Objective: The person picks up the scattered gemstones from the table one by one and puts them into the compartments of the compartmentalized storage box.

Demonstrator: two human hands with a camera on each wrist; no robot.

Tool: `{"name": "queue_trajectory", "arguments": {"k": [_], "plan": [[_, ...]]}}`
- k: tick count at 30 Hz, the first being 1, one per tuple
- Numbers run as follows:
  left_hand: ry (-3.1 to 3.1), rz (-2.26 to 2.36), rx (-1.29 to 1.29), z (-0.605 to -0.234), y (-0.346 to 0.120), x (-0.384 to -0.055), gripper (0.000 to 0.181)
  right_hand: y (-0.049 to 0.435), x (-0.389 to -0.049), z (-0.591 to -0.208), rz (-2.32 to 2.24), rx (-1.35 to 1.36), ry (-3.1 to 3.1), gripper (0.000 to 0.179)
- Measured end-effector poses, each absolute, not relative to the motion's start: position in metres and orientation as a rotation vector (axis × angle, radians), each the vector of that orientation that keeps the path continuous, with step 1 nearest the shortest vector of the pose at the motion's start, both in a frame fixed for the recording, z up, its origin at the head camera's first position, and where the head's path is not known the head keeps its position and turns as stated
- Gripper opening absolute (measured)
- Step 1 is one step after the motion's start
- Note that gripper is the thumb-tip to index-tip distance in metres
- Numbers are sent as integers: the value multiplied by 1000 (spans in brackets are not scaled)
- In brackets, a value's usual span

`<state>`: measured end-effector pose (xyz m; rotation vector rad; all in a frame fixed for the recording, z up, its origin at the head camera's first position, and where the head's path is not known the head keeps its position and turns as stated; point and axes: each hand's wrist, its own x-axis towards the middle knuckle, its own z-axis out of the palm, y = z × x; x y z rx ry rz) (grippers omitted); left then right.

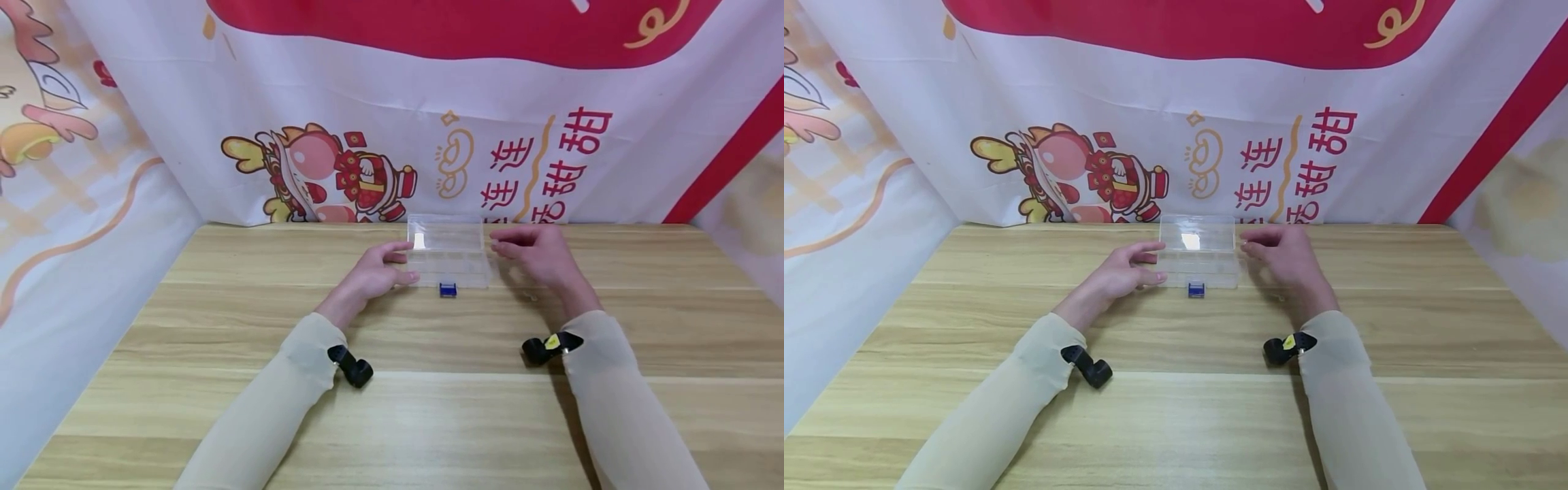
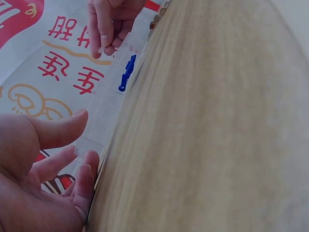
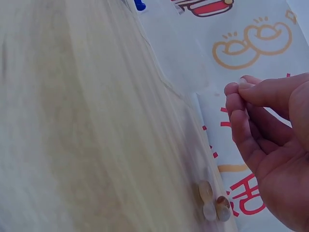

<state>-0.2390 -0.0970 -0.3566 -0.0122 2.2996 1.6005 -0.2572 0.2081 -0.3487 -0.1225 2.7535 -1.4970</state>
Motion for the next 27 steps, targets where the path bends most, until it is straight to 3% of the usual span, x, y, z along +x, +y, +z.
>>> {"name": "queue_trajectory", "arguments": {"k": [27], "plan": [[2290, 1596, -25, -356, -96, -239, 67, 187, -253, -345, -1487, -230, 2716, 31]]}}
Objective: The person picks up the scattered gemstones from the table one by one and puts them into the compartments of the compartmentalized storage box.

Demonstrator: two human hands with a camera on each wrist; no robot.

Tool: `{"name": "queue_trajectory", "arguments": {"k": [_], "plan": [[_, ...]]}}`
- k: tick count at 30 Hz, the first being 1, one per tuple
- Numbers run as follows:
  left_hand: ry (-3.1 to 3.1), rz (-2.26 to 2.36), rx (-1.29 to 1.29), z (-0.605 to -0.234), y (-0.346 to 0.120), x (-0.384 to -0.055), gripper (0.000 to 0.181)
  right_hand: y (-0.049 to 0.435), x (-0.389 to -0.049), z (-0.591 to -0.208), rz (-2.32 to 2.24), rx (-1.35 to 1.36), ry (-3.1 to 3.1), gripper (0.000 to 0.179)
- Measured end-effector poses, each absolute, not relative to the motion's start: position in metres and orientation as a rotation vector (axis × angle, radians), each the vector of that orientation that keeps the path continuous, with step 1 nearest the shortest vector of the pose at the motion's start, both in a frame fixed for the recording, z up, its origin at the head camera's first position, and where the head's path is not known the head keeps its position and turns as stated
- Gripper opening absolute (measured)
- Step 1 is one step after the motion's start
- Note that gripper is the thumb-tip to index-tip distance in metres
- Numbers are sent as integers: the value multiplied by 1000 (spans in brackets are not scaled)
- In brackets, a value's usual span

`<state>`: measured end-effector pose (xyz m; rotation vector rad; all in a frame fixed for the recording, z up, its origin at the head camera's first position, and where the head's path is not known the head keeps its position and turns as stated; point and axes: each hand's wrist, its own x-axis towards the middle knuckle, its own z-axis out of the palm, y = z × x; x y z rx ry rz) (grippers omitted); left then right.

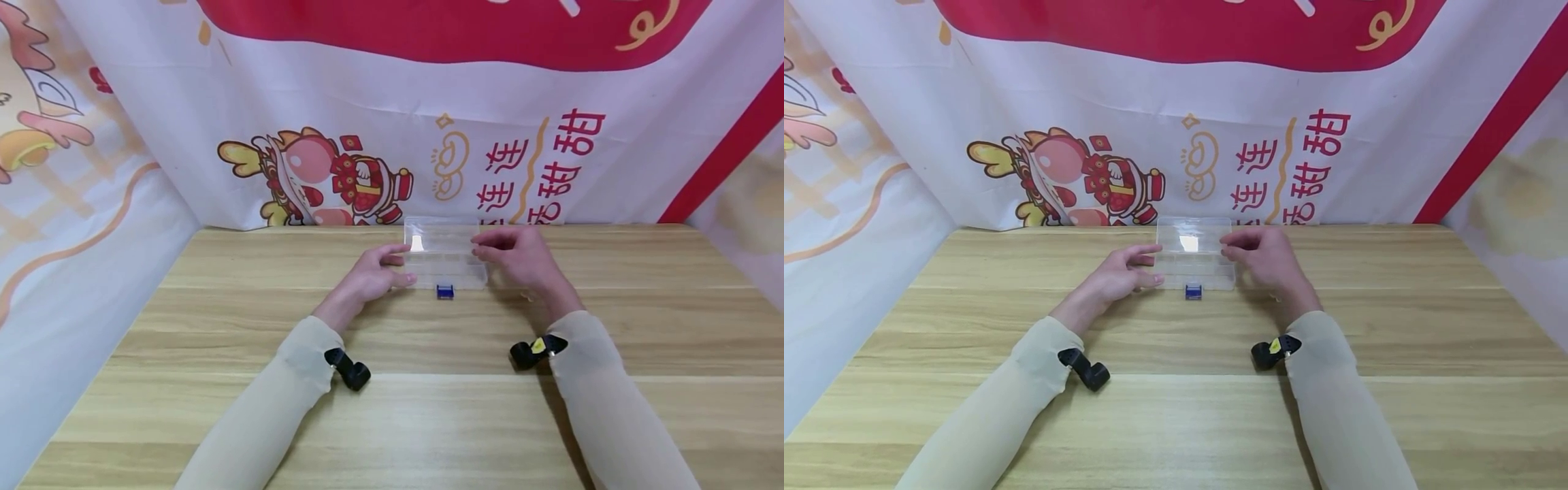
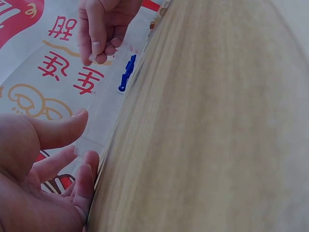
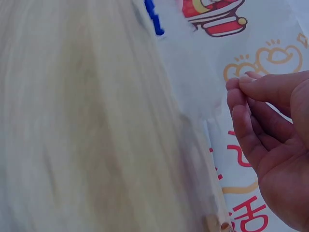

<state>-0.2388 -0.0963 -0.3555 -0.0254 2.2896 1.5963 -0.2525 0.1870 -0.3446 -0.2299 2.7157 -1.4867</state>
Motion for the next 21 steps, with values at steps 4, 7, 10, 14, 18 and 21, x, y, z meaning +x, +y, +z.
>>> {"name": "queue_trajectory", "arguments": {"k": [4, 7, 10, 14, 18, 21], "plan": [[2287, 1594, -25, -356, -97, -238, 65, 183, -252, -342, -1496, -263, 2700, 32], [2286, 1593, -28, -356, -97, -238, 64, 180, -251, -340, -1501, -282, 2690, 32], [2286, 1593, -23, -356, -97, -238, 64, 178, -251, -340, -1503, -286, 2674, 31], [2287, 1597, -20, -357, -98, -239, 65, 175, -251, -340, -1498, -290, 2677, 28], [2289, 1594, -15, -356, -98, -238, 66, 172, -252, -342, -1477, -312, 2698, 25], [2287, 1596, -8, -356, -97, -238, 67, 170, -252, -344, -1433, -348, 2714, 24]]}}
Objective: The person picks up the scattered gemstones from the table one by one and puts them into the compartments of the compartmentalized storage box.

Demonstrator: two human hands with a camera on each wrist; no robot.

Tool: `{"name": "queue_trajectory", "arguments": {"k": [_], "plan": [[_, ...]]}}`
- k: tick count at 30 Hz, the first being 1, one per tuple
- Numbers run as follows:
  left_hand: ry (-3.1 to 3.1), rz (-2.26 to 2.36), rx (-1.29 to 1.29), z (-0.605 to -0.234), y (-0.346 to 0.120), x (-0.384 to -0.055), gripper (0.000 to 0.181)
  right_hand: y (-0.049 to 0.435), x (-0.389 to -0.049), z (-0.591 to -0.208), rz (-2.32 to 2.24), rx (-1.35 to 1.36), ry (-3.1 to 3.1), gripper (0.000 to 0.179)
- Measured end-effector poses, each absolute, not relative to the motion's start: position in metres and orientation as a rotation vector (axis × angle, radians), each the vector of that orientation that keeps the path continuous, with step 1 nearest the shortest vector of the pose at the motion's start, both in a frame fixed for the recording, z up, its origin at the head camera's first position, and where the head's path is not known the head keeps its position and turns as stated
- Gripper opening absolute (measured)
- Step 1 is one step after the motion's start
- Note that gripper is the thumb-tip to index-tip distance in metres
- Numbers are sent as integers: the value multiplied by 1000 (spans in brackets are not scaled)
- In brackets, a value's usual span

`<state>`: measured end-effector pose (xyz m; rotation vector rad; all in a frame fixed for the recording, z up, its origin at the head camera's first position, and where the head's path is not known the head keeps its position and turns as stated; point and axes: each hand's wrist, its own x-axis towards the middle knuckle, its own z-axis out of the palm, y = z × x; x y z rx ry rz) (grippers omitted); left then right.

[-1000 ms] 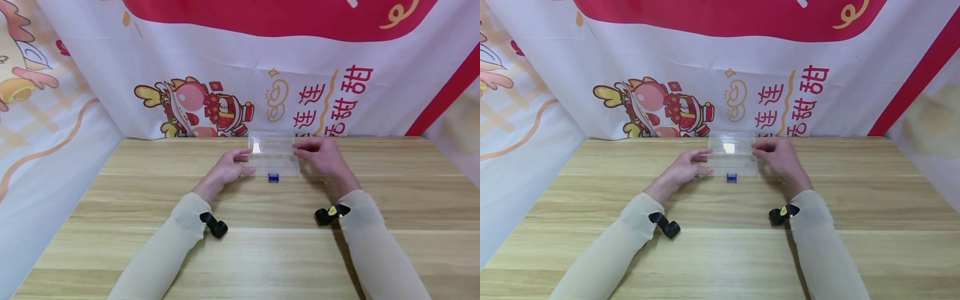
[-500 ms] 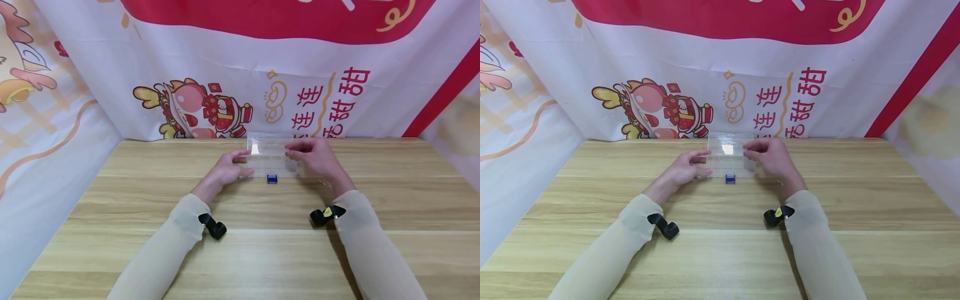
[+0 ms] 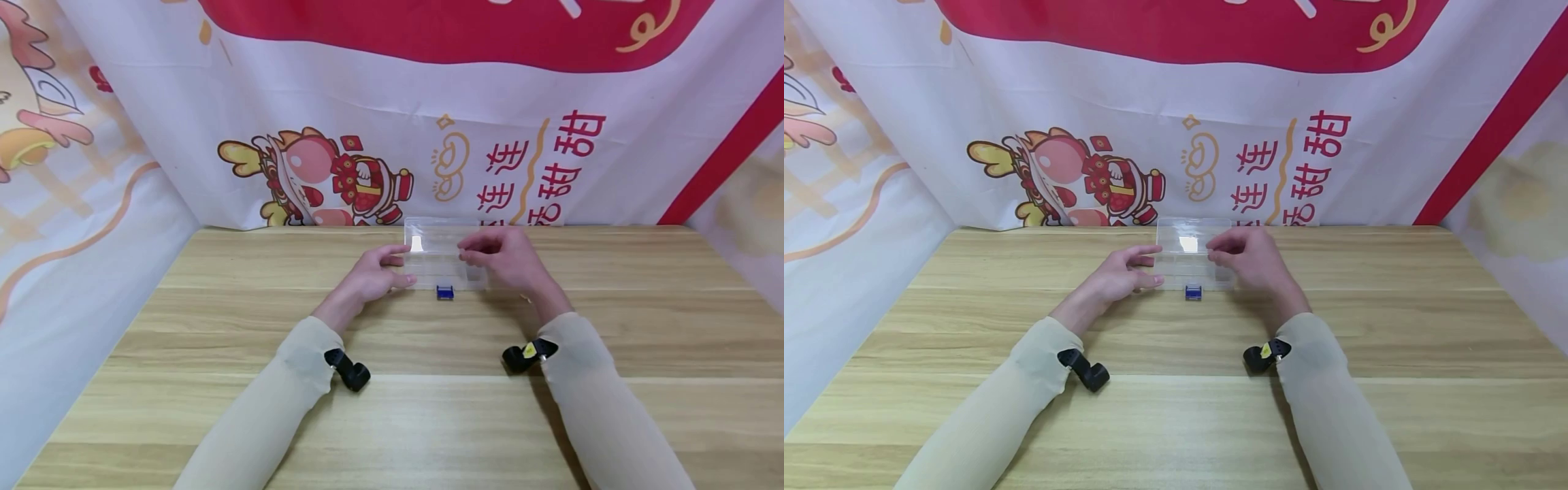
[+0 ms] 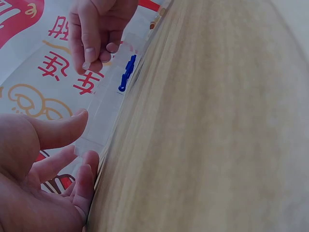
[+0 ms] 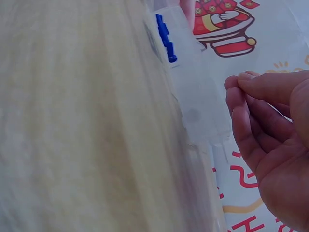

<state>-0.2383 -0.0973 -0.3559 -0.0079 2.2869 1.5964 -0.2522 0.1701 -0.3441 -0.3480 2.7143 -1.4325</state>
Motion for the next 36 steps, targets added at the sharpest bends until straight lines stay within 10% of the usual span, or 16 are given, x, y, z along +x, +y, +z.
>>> {"name": "queue_trajectory", "arguments": {"k": [36], "plan": [[2297, 1604, 6, -359, -97, -240, 68, 162, -249, -347, -1255, -292, 2733, 17]]}}
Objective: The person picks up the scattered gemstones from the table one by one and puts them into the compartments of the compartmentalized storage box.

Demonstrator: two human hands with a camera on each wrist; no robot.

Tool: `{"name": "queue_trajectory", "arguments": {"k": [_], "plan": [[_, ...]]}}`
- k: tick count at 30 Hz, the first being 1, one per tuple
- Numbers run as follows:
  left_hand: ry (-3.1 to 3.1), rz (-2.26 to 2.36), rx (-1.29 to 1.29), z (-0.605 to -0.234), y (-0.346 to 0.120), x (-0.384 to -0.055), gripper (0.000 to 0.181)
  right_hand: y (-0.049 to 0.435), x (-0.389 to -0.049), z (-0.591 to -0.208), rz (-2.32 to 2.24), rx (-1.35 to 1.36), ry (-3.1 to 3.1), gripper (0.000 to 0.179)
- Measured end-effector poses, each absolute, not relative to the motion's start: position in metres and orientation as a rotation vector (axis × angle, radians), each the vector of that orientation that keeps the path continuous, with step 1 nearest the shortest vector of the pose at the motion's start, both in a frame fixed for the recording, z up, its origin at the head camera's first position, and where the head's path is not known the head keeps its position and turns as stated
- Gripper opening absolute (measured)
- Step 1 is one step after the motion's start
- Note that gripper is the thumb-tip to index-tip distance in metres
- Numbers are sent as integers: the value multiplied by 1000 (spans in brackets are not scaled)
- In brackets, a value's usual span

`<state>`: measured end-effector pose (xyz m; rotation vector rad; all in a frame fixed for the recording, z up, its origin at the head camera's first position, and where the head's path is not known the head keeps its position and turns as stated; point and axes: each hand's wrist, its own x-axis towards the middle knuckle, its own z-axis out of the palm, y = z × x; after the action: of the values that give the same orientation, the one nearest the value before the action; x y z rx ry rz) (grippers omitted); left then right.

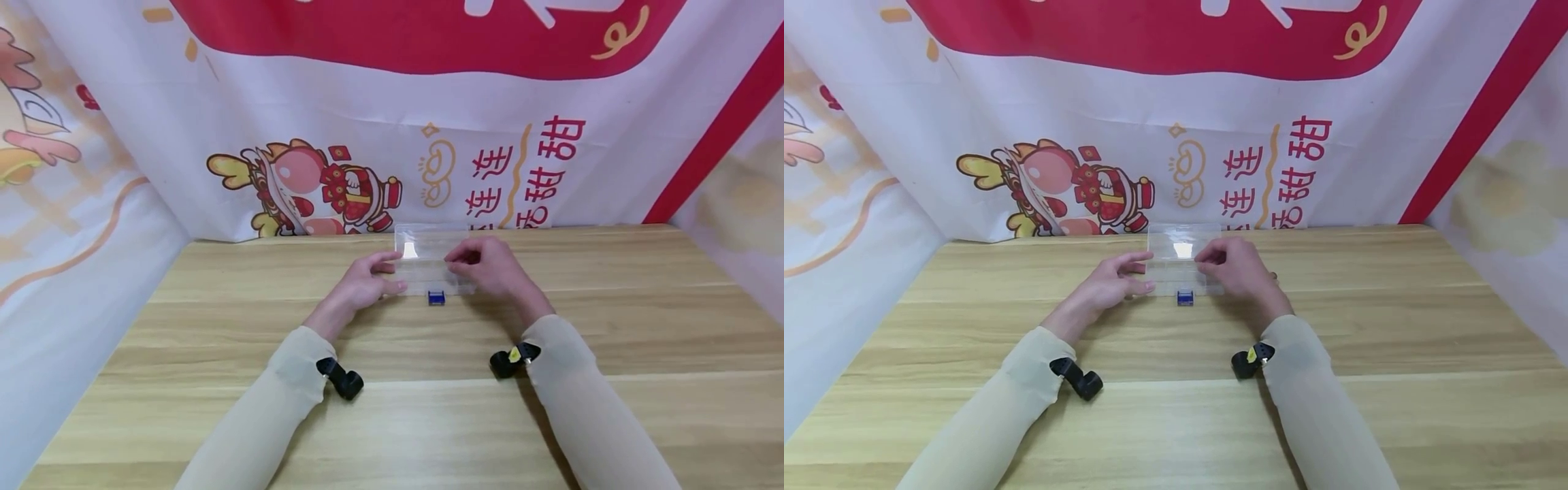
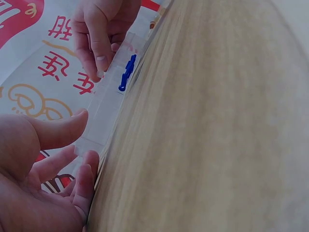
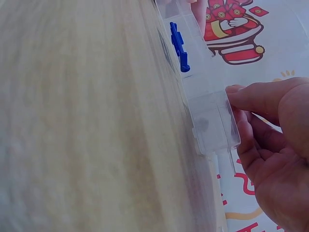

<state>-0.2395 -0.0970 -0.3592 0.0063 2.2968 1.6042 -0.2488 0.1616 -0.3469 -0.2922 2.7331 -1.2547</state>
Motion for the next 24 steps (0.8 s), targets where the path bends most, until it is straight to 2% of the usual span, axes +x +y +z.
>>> {"name": "queue_trajectory", "arguments": {"k": [24], "plan": [[2291, 1604, -19, -359, -98, -240, 66, 160, -249, -346, -1209, -296, 2750, 16]]}}
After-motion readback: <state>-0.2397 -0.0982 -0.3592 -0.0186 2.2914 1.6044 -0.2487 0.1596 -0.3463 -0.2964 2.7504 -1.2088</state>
